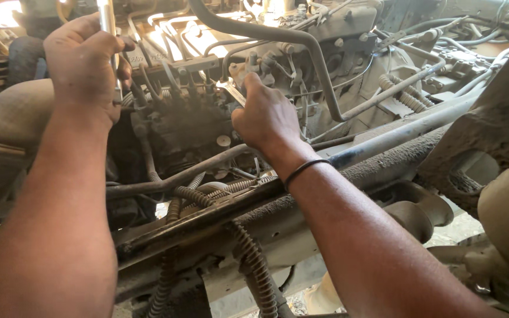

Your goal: The person uses a wrench and a socket extension to tighten bolts on a vehicle engine. They reposition the tools and hands multiple times to reach different fasteners within the engine bay.

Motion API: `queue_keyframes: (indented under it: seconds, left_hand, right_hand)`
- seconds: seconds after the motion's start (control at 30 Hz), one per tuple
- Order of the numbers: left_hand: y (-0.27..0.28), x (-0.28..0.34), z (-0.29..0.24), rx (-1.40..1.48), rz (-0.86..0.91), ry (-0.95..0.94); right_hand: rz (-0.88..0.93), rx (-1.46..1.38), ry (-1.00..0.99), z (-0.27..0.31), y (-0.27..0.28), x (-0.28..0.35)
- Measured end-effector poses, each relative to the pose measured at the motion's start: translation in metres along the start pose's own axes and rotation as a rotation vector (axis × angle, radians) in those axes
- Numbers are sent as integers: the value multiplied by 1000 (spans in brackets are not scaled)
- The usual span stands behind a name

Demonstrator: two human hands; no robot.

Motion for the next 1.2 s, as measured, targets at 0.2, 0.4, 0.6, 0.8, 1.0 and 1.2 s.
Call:
queue_keyframes:
  seconds: [0.2,0.4,0.6,0.8,1.0,1.2]
  left_hand:
    - [0,-1,-4,50,23,11]
    - [0,-3,-2,46,60,-24]
    - [3,-3,1,50,41,-29]
    - [2,-3,1,-29,18,-37]
    - [0,-3,-8,59,42,-53]
    - [-3,0,-12,89,19,-29]
  right_hand:
    - [30,5,-27,4,-2,-1]
    - [36,21,-40,4,-3,-2]
    - [72,0,-83,2,-3,0]
    - [14,-17,-110,-5,0,1]
    - [-23,-47,-87,-3,4,2]
    - [-18,-63,-73,-3,0,0]
Point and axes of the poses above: each hand's wrist, its own x-axis away from the middle knuckle, its own y-axis out of the back of the hand, z = x × y, the point moved 8 cm from there along -x, towards the middle knuckle, and after that the axes turned 3 degrees about y, right-handed, at the moved point
